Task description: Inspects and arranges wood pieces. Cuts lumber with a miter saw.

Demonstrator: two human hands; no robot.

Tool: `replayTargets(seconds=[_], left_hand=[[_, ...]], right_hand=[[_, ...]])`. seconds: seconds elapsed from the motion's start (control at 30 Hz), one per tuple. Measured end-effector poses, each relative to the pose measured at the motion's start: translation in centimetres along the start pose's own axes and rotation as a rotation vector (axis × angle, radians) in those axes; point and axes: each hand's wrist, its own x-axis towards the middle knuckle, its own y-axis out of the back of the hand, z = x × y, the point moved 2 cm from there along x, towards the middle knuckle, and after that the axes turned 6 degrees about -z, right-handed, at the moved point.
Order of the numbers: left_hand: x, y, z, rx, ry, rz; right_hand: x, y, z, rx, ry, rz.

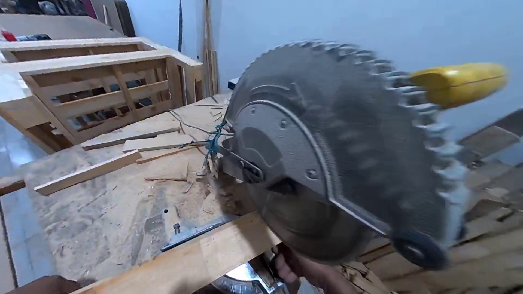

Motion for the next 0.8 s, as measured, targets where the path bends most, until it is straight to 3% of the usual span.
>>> replayTargets(seconds=[0.13,0.27,0.4,0.53,0.7,0.8], left_hand=[[2.4,0.0,-2.0,-0.034,-0.04,-0.018],[2.5,-0.1,-2.2,-0.003,-0.045,0.045],[2.8,-0.3,-3.5,0.033,-0.059,0.129],[2.5,-1.0,-4.6,0.048,0.042,0.299],[-1.5,-5.8,-0.7,0.148,-0.007,0.533],[-1.4,-7.9,-1.7,0.244,0.063,0.61]], right_hand=[[0.9,0.2,-1.8,-0.24,-0.069,-0.05],[1.3,-0.8,-1.8,-0.006,-0.075,-0.069],[-0.1,-1.7,-3.5,-0.002,-0.107,-0.118],[1.0,-0.4,-0.9,0.105,-0.025,-0.095],[1.0,1.0,-0.5,0.245,-0.016,-0.202],[1.4,1.9,-0.6,0.284,-0.018,-0.206]])
